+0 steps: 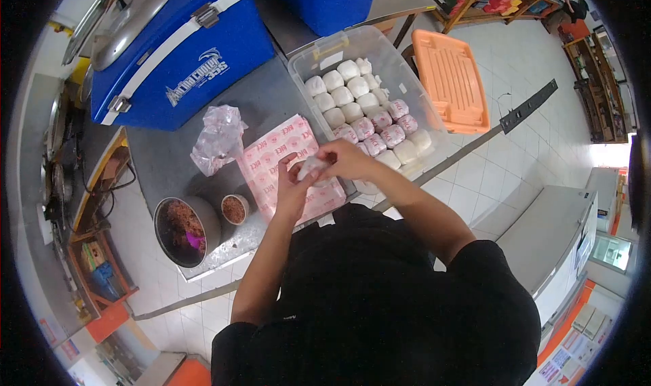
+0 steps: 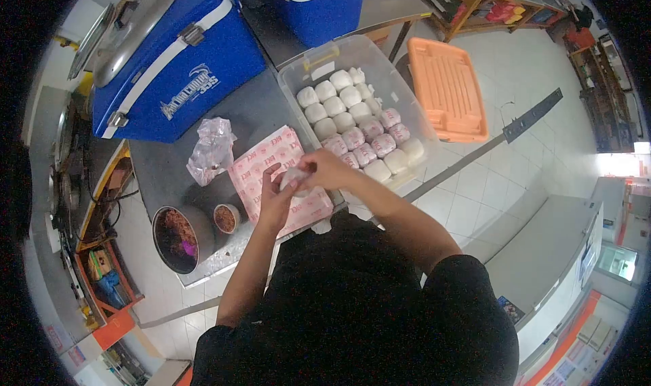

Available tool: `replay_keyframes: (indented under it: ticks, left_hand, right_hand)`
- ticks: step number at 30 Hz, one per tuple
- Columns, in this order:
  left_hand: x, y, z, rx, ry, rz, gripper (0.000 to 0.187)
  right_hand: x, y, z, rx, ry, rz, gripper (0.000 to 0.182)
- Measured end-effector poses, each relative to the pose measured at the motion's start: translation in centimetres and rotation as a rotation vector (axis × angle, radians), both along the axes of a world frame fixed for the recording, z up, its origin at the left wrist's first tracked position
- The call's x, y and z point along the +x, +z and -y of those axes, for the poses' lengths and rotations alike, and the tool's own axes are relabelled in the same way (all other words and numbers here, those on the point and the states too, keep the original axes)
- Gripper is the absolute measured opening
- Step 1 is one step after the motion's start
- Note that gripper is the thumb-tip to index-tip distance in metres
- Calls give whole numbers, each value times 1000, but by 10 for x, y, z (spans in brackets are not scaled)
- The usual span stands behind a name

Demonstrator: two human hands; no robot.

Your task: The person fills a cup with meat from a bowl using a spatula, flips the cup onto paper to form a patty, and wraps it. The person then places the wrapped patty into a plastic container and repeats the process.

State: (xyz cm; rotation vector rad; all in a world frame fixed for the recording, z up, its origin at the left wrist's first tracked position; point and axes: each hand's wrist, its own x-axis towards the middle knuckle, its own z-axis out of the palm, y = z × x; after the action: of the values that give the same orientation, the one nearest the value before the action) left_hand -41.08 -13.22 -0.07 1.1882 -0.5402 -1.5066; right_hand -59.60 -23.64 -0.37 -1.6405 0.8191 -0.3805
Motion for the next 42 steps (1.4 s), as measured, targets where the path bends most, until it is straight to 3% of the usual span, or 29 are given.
replay_keyframes:
  ticks: [1,3,5,7,10,11,14,16,18,19,22,25,26,28,29,30,34,40,42]
  left_hand:
    - [4,7,-2,-82,-92,38,77]
    - [18,13,-13,-170,-78,499,76]
    - [40,19,-33,-248,-8,920,76]
    - [71,16,-65,-243,136,1258,84]
    - [100,-7,-115,-169,378,1538,102]
    - [105,-14,-128,-151,456,1605,108]
    - [114,-40,-150,-46,428,1581,121]
    - [120,-60,-147,-26,444,1412,132]
    - [123,-72,-132,-86,503,1162,136]
    - [125,-75,-124,-81,522,1298,137]
    - [134,-79,-105,-38,646,1209,133]
    - [140,-75,-99,-45,578,1103,123]
    - [143,-74,-100,-74,541,1063,121]
    - [135,-56,-97,-192,371,1075,109]
    - [129,-42,-94,-97,215,1198,101]
    - [119,-23,-84,-32,48,1149,93]
    - [85,-5,-30,-265,-339,1487,84]
    - [99,-4,-42,-148,-263,1467,85]
    - [117,9,-69,-55,-133,1196,82]
  right_hand:
    - [-16,15,12,-66,-20,-159,41]
    - [-59,-7,48,-274,-218,-191,44]
    - [-107,-27,94,-425,-296,-438,44]
    - [-128,-40,129,-396,-178,-740,46]
    - [-161,-114,163,-618,183,-740,36]
    - [-162,-125,172,-560,227,-707,34]
    - [-153,-136,183,-359,299,-660,29]
    - [-145,-132,184,-193,269,-705,27]
    - [-152,-151,178,-247,207,-664,25]
    - [-155,-155,172,-272,180,-642,24]
    - [-158,-148,164,-387,205,-656,27]
    - [-151,-134,149,-335,-52,-565,34]
    - [-147,-132,150,-438,-107,-526,39]
    - [-141,-137,151,-631,-226,-441,50]
    - [-131,-128,148,-542,-266,-397,51]
    - [-122,-109,144,-452,-308,-358,53]
    - [-81,-48,130,-314,-336,-283,51]
    - [-32,2,111,-356,-299,-96,45]
    - [-11,24,95,-433,-335,-109,41]
